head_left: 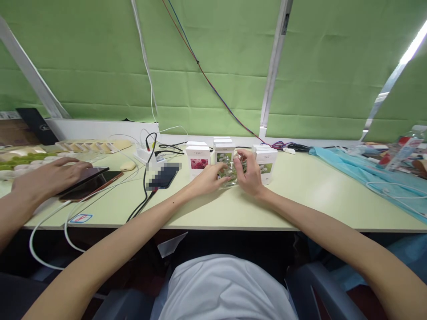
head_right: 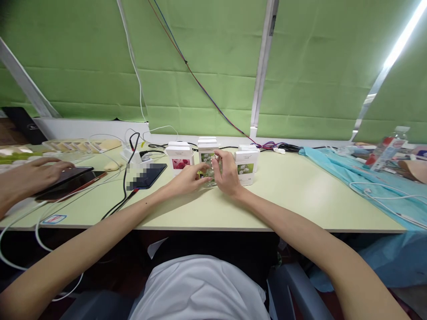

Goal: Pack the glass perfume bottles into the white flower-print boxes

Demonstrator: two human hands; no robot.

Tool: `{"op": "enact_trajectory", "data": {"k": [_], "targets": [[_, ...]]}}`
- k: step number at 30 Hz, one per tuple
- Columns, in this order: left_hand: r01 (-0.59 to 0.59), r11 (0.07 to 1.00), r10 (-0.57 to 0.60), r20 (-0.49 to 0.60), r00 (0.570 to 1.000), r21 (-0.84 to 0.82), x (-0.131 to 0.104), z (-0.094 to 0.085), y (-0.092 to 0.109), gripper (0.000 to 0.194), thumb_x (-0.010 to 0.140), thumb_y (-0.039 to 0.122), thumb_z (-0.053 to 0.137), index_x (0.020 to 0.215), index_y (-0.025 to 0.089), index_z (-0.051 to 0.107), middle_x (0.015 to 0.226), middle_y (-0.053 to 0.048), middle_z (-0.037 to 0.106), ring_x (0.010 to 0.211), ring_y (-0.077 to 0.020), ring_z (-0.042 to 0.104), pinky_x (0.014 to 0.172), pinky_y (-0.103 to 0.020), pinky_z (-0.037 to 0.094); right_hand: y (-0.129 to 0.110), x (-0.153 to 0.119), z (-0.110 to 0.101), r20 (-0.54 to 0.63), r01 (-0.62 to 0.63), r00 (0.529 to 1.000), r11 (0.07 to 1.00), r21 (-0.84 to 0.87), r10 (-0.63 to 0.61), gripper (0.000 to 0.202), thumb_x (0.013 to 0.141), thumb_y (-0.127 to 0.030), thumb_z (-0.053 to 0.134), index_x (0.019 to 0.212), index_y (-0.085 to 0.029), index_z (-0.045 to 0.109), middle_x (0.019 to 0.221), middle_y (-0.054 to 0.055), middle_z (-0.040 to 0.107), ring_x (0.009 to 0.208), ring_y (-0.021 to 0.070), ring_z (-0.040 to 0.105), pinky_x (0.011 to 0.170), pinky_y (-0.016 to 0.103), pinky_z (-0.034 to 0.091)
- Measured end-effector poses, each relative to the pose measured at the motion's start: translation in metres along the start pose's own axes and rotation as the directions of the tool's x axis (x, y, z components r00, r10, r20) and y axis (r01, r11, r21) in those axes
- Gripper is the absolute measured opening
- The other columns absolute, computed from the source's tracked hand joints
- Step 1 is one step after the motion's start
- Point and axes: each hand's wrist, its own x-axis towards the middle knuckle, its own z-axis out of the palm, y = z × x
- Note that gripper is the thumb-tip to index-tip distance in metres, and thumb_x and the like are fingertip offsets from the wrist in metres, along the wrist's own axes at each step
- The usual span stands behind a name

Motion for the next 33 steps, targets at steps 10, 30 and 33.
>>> {"op": "enact_trajectory", "data": {"k": [10,30,33], "targets": [[0.034,0.999,-0.034,0.031,0.999,-0.003,0.001,-0.003,0.0,0.033,0.089,0.034,0.06,0.115,0.014,0.065,0.092,-0.007,0.073,0.068,-0.0191,0.064,0.07,-0.029,0.047,0.005,0.004,0.002,0.038,-0.053,0.998,0.998,0.034,0.052,0.023,0.107,-0.034,0.043,0.121,-0.023,0.057,0.107,0.011,0.066,0.098,0.0235,0.063,0.087,0.042,0.053],[0.035,0.999,-0.035,0.044,0.998,-0.019,0.001,-0.005,-0.002,0.033,0.089,0.033,0.061,0.115,0.014,0.066,0.067,-0.001,0.063,0.057,-0.0155,0.056,0.059,-0.026,0.04,0.011,0.002,0.006,0.164,-0.104,0.983,0.988,0.114,0.085,0.019,0.103,-0.029,0.049,0.119,-0.023,0.058,0.109,0.011,0.067,0.096,0.0245,0.067,0.087,0.045,0.057],[0.03,0.999,-0.029,0.048,0.998,-0.023,0.0,-0.006,-0.003,0.034,0.089,0.033,0.061,0.116,0.013,0.065,0.068,0.0,0.063,0.057,-0.0155,0.056,0.059,-0.026,0.04,0.01,0.001,0.005,0.177,-0.086,0.982,0.99,0.109,0.066,0.018,0.103,-0.028,0.049,0.118,-0.023,0.058,0.109,0.011,0.067,0.098,0.0248,0.066,0.088,0.045,0.057]]}}
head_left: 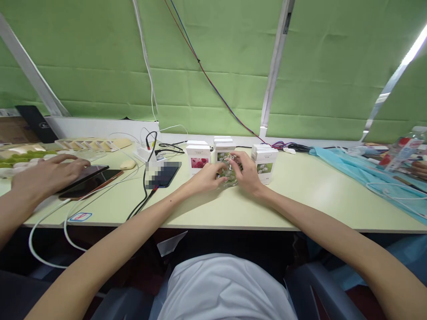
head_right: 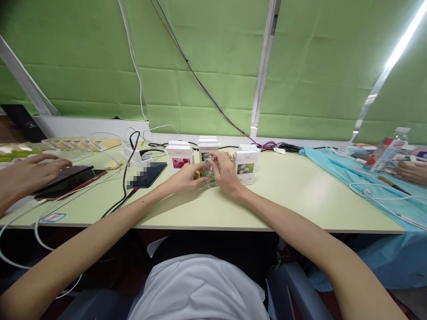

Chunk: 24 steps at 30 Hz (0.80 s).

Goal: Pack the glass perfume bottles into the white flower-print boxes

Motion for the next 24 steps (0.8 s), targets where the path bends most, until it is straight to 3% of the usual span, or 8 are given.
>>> {"op": "enact_trajectory", "data": {"k": [14,24], "targets": [[-0.018,1.0,0.018,0.002,1.0,0.018,-0.0006,0.0009,-0.0008,0.039,0.09,0.031,0.059,0.124,0.012,0.064,0.07,-0.001,0.065,0.056,-0.0152,0.055,0.061,-0.026,0.041,0.0003,-0.0034,0.0002,0.064,0.012,0.998,1.0,-0.025,-0.01,0.018,0.101,-0.025,0.05,0.116,-0.022,0.059,0.108,0.011,0.067,0.103,0.026,0.065,0.089,0.047,0.057],[-0.015,1.0,0.016,-0.003,1.0,0.009,-0.0013,0.0007,-0.0001,0.041,0.09,0.032,0.06,0.125,0.011,0.065,0.069,-0.002,0.066,0.063,-0.0184,0.06,0.069,-0.029,0.047,0.0013,-0.0059,-0.0001,0.085,-0.002,0.996,0.999,-0.052,0.007,0.017,0.099,-0.026,0.052,0.113,-0.021,0.06,0.108,0.011,0.068,0.097,0.0248,0.066,0.091,0.048,0.057]]}}
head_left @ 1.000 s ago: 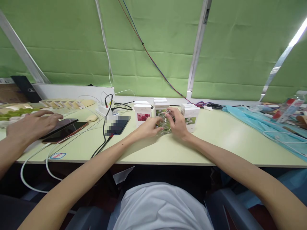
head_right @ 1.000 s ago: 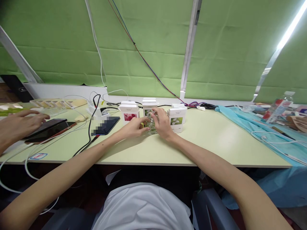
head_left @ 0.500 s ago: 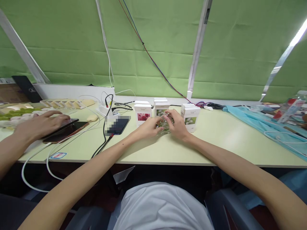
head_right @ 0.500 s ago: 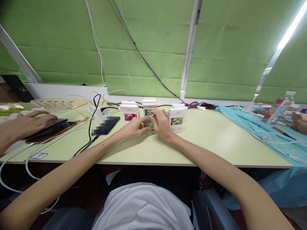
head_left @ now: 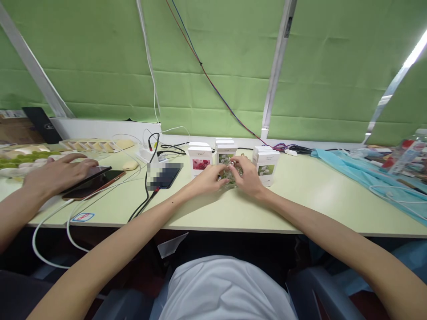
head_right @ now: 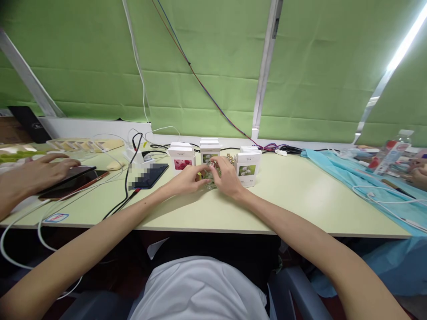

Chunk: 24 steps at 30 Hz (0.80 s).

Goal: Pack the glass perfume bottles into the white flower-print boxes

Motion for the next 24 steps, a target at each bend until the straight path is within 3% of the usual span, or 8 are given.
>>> {"op": "enact_trajectory", "data": {"k": [11,17,20,24], "targets": [[-0.011,1.0,0.011,-0.005,1.0,0.011,-0.001,0.0,0.002,0.038,0.091,0.031,0.059,0.123,0.012,0.065,0.07,-0.002,0.065,0.064,-0.0177,0.059,0.068,-0.028,0.046,-0.002,0.003,-0.003,0.003,0.0,1.0,1.0,-0.021,0.0,0.007,0.096,-0.025,0.054,0.101,-0.021,0.057,0.09,0.007,0.064,0.082,0.0218,0.062,0.075,0.041,0.054],[-0.007,1.0,0.007,-0.004,1.0,0.024,-0.003,0.0,0.007,0.033,0.094,0.034,0.057,0.117,0.013,0.066,0.085,-0.006,0.071,0.065,-0.0176,0.06,0.066,-0.028,0.044,-0.004,0.005,-0.004,-0.004,-0.005,1.0,1.0,-0.007,0.005,0.006,0.096,-0.027,0.054,0.097,-0.021,0.057,0.086,0.005,0.062,0.078,0.0209,0.061,0.073,0.04,0.053],[0.002,0.999,-0.002,0.004,1.0,0.036,-0.003,0.004,0.005,0.032,0.095,0.038,0.056,0.113,0.013,0.066,0.082,-0.006,0.069,0.063,-0.0179,0.059,0.063,-0.028,0.041,-0.005,0.005,-0.004,-0.009,-0.026,1.0,1.0,0.008,0.026,0.008,0.098,-0.028,0.053,0.095,-0.022,0.057,0.085,0.004,0.062,0.077,0.0199,0.06,0.073,0.039,0.053],[-0.005,0.998,0.004,0.02,1.0,0.064,-0.002,0.01,0.001,0.039,0.096,0.041,0.054,0.122,0.013,0.061,0.075,-0.003,0.065,0.059,-0.0179,0.056,0.058,-0.028,0.036,-0.005,0.005,-0.004,0.003,-0.039,0.999,0.999,0.011,0.039,0.01,0.099,-0.029,0.052,0.096,-0.021,0.057,0.086,0.005,0.063,0.078,0.0195,0.061,0.074,0.038,0.053]]}}
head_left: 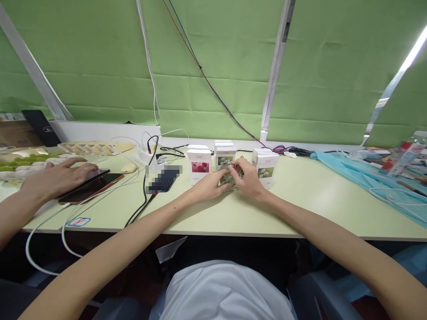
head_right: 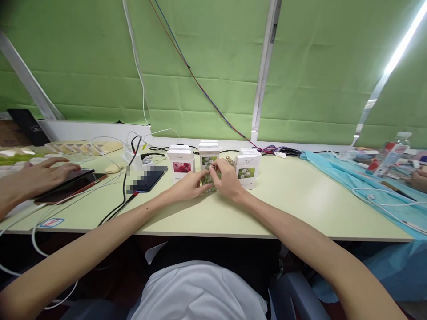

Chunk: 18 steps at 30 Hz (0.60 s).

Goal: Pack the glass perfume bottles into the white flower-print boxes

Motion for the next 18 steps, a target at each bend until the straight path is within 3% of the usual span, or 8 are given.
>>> {"op": "enact_trajectory", "data": {"k": [10,18], "targets": [[-0.009,1.0,0.009,0.03,0.999,-0.024,-0.0017,0.0034,-0.0002,0.045,0.097,0.04,0.053,0.133,0.013,0.052,0.071,-0.001,0.063,0.057,-0.0194,0.057,0.056,-0.028,0.036,0.0017,-0.0011,0.0019,0.005,0.0,1.0,1.0,-0.011,0.0,0.013,0.101,-0.031,0.05,0.105,-0.021,0.058,0.093,0.008,0.065,0.082,0.0218,0.062,0.078,0.041,0.054],[-0.017,1.0,0.018,0.026,0.999,-0.016,-0.0012,0.0047,-0.001,0.042,0.096,0.039,0.051,0.131,0.014,0.052,0.084,-0.006,0.069,0.065,-0.0207,0.062,0.06,-0.029,0.039,0.0026,-0.001,0.0034,0.008,0.013,1.0,1.0,-0.024,-0.013,0.015,0.102,-0.03,0.05,0.109,-0.021,0.059,0.094,0.008,0.065,0.084,0.0222,0.062,0.08,0.042,0.055]]}}
